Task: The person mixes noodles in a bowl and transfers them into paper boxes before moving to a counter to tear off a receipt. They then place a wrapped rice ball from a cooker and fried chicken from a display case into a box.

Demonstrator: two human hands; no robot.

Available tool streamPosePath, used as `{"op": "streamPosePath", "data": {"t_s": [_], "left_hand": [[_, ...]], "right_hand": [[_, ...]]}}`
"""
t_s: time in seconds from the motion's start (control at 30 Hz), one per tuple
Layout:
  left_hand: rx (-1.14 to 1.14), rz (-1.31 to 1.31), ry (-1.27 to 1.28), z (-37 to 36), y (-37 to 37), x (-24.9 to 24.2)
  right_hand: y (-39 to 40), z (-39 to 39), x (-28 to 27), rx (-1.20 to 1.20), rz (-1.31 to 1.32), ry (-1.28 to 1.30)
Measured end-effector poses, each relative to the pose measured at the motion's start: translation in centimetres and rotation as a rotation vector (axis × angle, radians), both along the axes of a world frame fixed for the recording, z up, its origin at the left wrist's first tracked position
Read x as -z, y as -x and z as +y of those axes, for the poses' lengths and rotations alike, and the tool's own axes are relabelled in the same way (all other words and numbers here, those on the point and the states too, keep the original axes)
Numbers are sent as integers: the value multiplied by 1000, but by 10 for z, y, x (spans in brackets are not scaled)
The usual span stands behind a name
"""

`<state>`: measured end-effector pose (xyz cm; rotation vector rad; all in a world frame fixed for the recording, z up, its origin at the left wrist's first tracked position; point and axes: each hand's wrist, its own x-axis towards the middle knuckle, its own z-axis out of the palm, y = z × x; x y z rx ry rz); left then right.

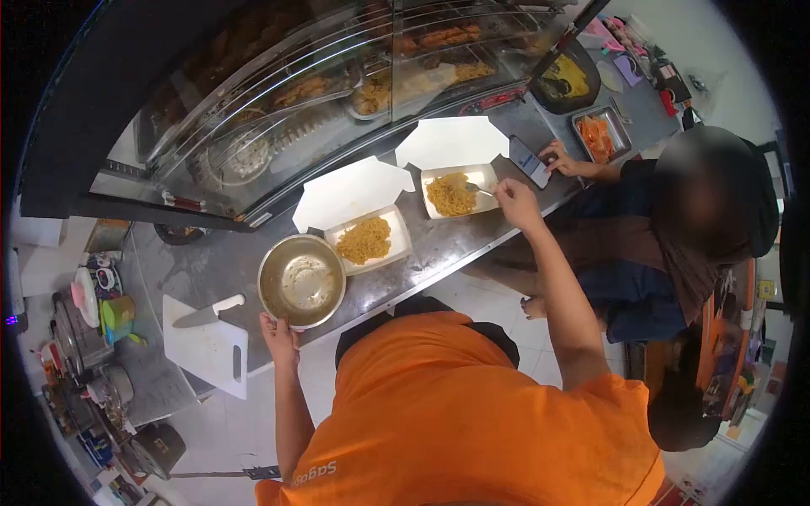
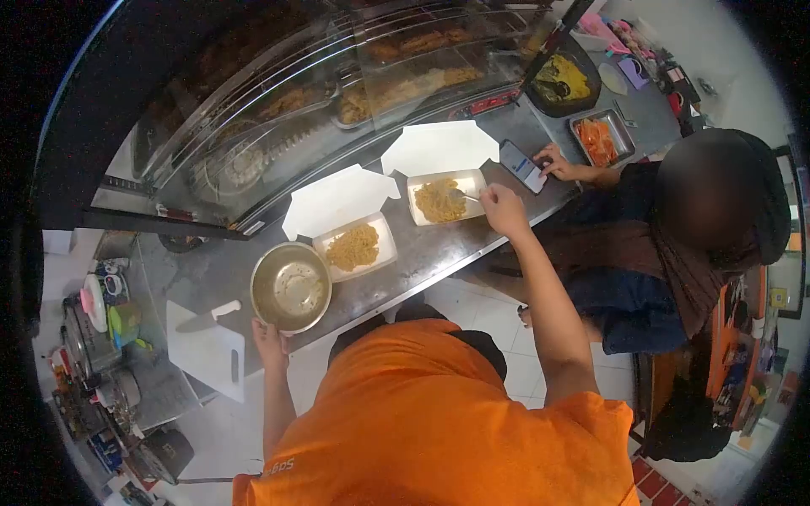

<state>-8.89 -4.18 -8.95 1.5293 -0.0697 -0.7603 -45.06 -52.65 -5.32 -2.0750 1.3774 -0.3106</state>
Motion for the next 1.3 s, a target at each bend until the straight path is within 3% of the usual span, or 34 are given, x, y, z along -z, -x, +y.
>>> {"op": "streamPosePath", "data": {"t_s": [0.03,0.13,0.23,0.33,0.43,0.63,0.7,0.9,1.03,1.3], "left_hand": [[-8,10,7,-1,1,4],[-40,41,35,-14,10,0],[-56,93,89,-26,23,2],[-52,132,129,-30,27,9],[-97,139,154,-35,37,-4],[-137,160,190,-20,36,-29],[-88,150,189,-8,29,-26],[-255,150,208,-30,29,-58],[-169,112,217,-29,21,-62],[0,-114,18,-121,44,-143]], "right_hand": [[1,0,-5,-13,-43,-7],[-4,6,-25,-93,315,283],[-16,7,-8,-159,504,523],[-36,10,2,-197,488,492],[-29,4,6,-82,182,234],[-5,-5,-12,-36,-182,79],[2,-7,-29,4,-196,34],[9,2,-108,51,-310,83],[17,-5,-136,38,-358,141],[10,0,-209,30,-453,178]]}}
